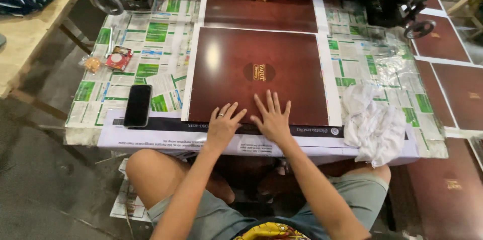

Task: Feeding printed packaging sheets into an industrial processing machine for finishing.

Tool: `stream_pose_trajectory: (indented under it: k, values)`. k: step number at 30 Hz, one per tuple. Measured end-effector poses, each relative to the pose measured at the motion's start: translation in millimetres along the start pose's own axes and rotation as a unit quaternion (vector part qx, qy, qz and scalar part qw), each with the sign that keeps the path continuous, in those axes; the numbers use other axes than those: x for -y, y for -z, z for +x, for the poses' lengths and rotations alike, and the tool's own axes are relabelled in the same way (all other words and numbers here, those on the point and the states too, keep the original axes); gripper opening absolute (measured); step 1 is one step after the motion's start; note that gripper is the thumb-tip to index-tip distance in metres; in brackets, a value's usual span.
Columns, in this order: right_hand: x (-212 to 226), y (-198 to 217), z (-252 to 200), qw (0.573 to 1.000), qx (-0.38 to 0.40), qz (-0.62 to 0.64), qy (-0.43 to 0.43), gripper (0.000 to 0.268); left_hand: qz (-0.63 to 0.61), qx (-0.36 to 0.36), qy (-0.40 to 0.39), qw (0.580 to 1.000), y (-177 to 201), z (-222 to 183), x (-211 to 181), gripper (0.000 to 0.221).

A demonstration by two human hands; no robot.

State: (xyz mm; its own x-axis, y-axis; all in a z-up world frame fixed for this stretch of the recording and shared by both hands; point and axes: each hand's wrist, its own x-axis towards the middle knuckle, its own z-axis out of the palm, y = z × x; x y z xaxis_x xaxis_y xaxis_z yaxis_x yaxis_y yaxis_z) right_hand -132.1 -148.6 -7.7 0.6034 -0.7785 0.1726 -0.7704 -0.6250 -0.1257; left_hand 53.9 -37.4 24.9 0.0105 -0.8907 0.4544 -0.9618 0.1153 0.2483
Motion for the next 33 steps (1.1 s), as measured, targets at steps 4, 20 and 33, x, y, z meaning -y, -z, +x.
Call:
stream_pose_trajectory:
  k: [4,20,33]
  values:
    - [4,21,-58,1.0,-0.018,0.012,0.002,0.077,0.005,0.011,-0.064,0.998,-6,11,22,0.055]
    - [-17,90,-29,0.975,-0.216,-0.006,0.057,0.04,0.012,-0.063,-0.184,0.981,-6,-31,0,0.049]
    - [-13,23,-59,0.997,-0.042,-0.013,-0.067,0.077,-0.046,0.02,-0.047,0.998,-15,-32,-16,0.064]
